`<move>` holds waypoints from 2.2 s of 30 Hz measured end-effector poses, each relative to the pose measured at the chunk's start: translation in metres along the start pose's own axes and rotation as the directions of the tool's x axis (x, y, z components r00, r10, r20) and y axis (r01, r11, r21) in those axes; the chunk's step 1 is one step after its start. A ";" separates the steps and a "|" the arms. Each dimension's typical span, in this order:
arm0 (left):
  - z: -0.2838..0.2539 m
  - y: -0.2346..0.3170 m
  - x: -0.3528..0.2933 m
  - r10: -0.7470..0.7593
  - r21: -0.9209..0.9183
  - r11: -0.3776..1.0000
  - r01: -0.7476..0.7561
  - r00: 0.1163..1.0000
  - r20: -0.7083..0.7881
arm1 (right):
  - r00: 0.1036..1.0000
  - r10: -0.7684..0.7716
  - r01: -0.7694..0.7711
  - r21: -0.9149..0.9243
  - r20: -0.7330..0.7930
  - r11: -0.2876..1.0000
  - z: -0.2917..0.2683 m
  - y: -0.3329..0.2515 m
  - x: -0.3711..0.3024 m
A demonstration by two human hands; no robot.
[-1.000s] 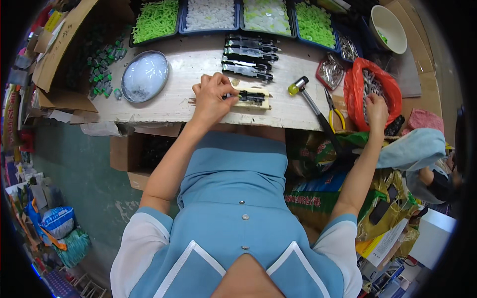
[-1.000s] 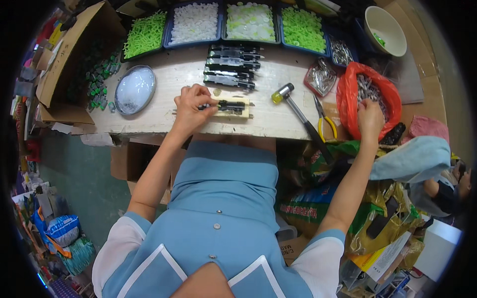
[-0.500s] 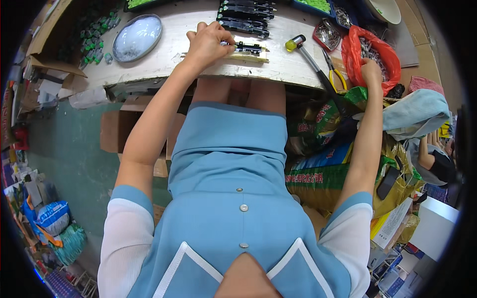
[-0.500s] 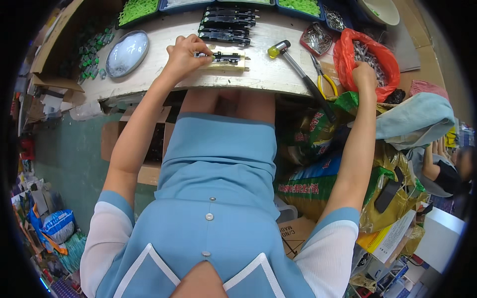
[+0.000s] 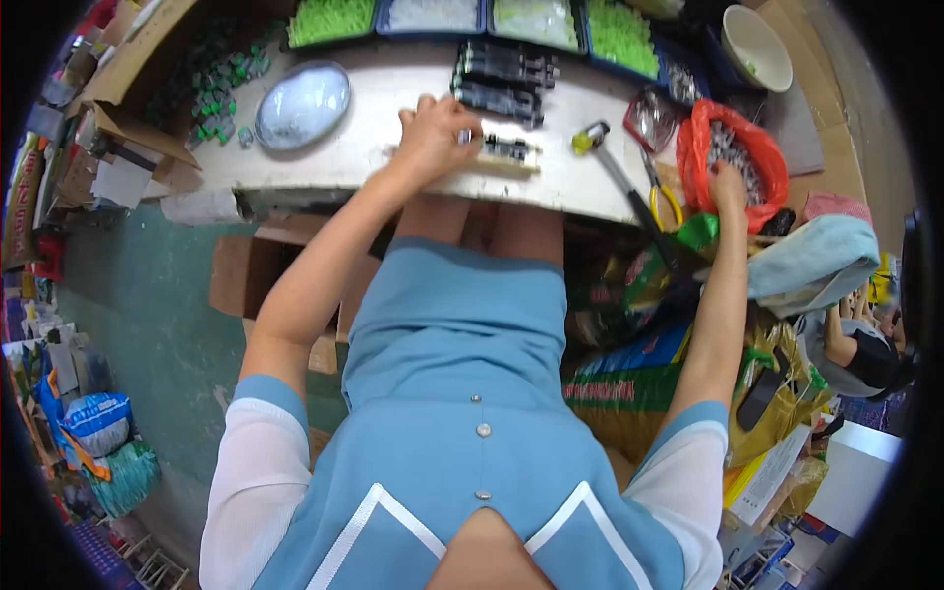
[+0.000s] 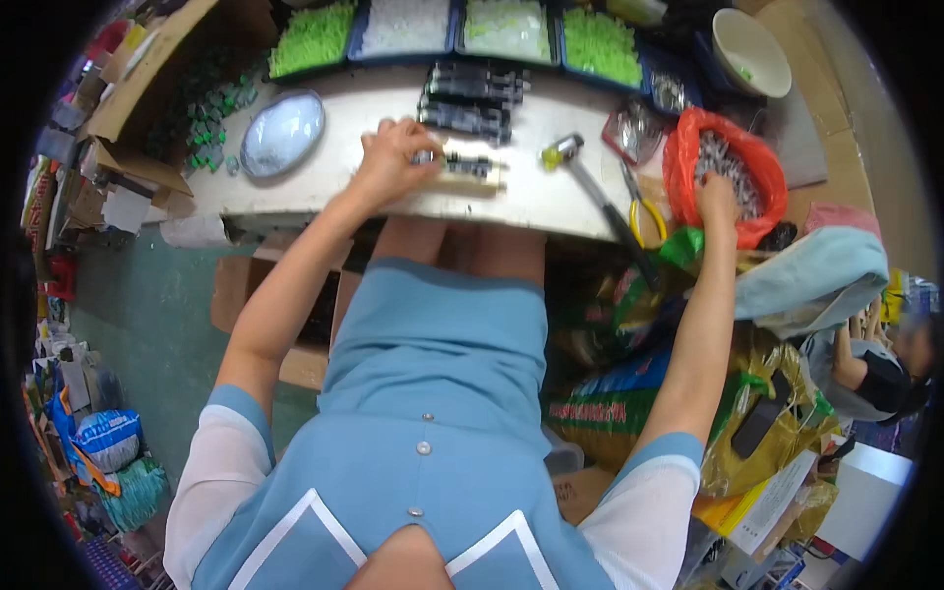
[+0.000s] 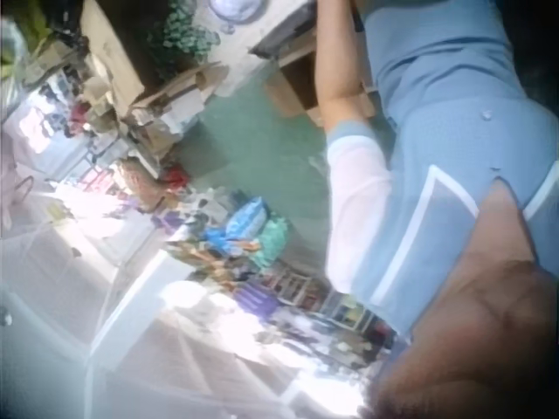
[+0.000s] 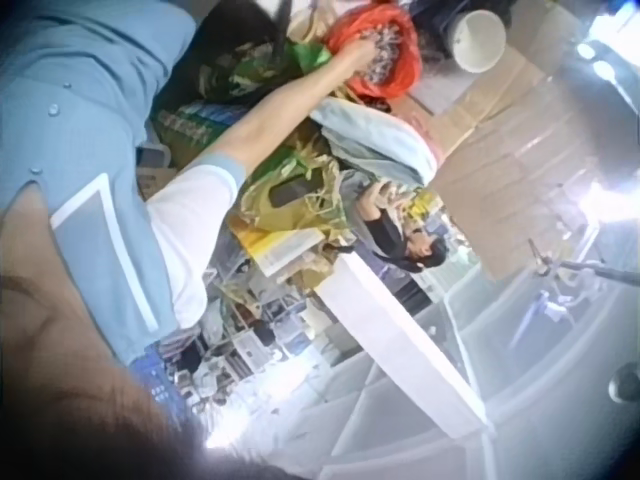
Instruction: Assembling small plastic components at a toy factory workbench.
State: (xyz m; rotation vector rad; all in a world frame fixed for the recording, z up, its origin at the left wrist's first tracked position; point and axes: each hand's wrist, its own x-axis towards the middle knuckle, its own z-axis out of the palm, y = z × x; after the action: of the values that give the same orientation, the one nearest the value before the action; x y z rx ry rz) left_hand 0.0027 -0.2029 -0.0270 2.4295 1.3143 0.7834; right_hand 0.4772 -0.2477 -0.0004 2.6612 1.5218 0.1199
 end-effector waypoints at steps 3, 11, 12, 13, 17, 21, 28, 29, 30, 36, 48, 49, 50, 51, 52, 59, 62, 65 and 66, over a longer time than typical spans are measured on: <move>0.001 -0.012 0.004 0.031 -0.073 0.997 -0.034 0.999 -0.040 | 0.993 -0.039 0.031 -0.070 -0.116 0.997 0.016 0.009 -0.002; -0.089 -0.113 0.052 -0.281 -0.138 0.959 0.246 0.872 -0.401 | 0.985 -0.004 -0.021 -0.142 -0.175 0.990 0.000 -0.003 -0.039; -0.098 -0.132 0.059 -0.322 -0.142 0.947 0.290 0.852 -0.412 | 0.983 -0.014 -0.017 -0.165 -0.184 0.986 0.006 -0.001 -0.037; -0.107 -0.146 0.066 -0.331 -0.111 0.943 0.314 0.848 -0.413 | 0.981 -0.019 -0.019 -0.190 -0.196 0.982 0.008 0.001 -0.035; -0.122 -0.185 0.101 -0.382 0.028 0.908 0.419 0.852 -0.357 | 0.974 -0.047 0.000 -0.205 -0.224 0.979 0.014 -0.002 -0.032; -0.118 -0.189 0.140 -0.515 0.034 0.843 0.537 0.823 -0.238 | 0.977 0.009 -0.031 -0.100 -0.215 0.995 0.023 0.005 -0.030; -0.096 -0.203 0.162 -0.475 0.209 0.821 0.531 0.839 -0.266 | 0.978 0.059 -0.061 -0.002 -0.200 0.998 0.015 0.000 -0.026; -0.097 -0.204 0.163 -0.457 0.153 0.844 0.514 0.839 -0.295 | 0.982 0.049 -0.053 -0.017 -0.185 0.998 0.012 0.001 -0.024; -0.098 -0.212 0.163 -0.435 0.075 0.875 0.479 0.843 -0.315 | 0.983 0.081 -0.071 0.068 -0.163 0.995 0.008 0.001 -0.023; -0.122 -0.199 0.158 -0.612 -0.720 0.628 0.296 0.760 -0.222 | 0.998 0.060 -0.055 0.320 -0.008 0.946 0.014 0.033 -0.006; -0.148 -0.155 0.074 -0.534 -0.825 0.549 0.133 0.816 -0.224 | 0.991 0.135 -0.132 0.174 -0.007 0.976 -0.014 0.023 -0.017; -0.150 -0.148 0.059 -0.538 -0.800 0.581 0.148 0.808 -0.240 | 0.987 0.133 -0.113 0.206 -0.090 0.972 -0.008 0.036 -0.019; -0.151 -0.144 0.045 -0.540 -0.740 0.651 0.168 0.788 -0.296 | 0.975 0.129 -0.084 0.240 -0.180 0.967 -0.006 0.041 -0.017; -0.152 -0.138 0.029 -0.535 -0.672 0.715 0.189 0.768 -0.353 | 0.970 0.162 -0.116 0.244 -0.181 0.963 -0.007 0.047 -0.019; -0.151 -0.133 0.013 -0.529 -0.642 0.741 0.196 0.760 -0.377 | 0.965 0.135 -0.051 0.345 -0.224 0.937 -0.019 0.037 -0.020; -0.113 -0.122 -0.072 -0.568 -0.475 0.798 0.370 0.725 -0.389 | 0.831 -0.146 0.403 0.399 -0.537 0.823 -0.060 -0.056 -0.060; -0.113 -0.118 -0.081 -0.531 -0.299 0.846 0.442 0.749 -0.395 | 0.759 -0.288 0.569 0.380 -0.584 0.729 -0.073 -0.097 -0.076; -0.112 -0.127 -0.079 -0.418 -0.086 0.900 0.426 0.793 -0.443 | 0.840 -0.315 0.491 0.371 -0.442 0.788 -0.069 -0.114 -0.086; -0.113 -0.129 -0.077 -0.372 0.017 0.908 0.419 0.824 -0.428 | 0.840 -0.315 0.490 0.369 -0.442 0.789 -0.065 -0.118 -0.086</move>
State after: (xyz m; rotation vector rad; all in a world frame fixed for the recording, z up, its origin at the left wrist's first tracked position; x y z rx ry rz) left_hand -0.1846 -0.1979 -0.0209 2.0050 1.9893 1.1715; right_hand 0.3259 -0.2609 0.0496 2.6474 2.5158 0.2501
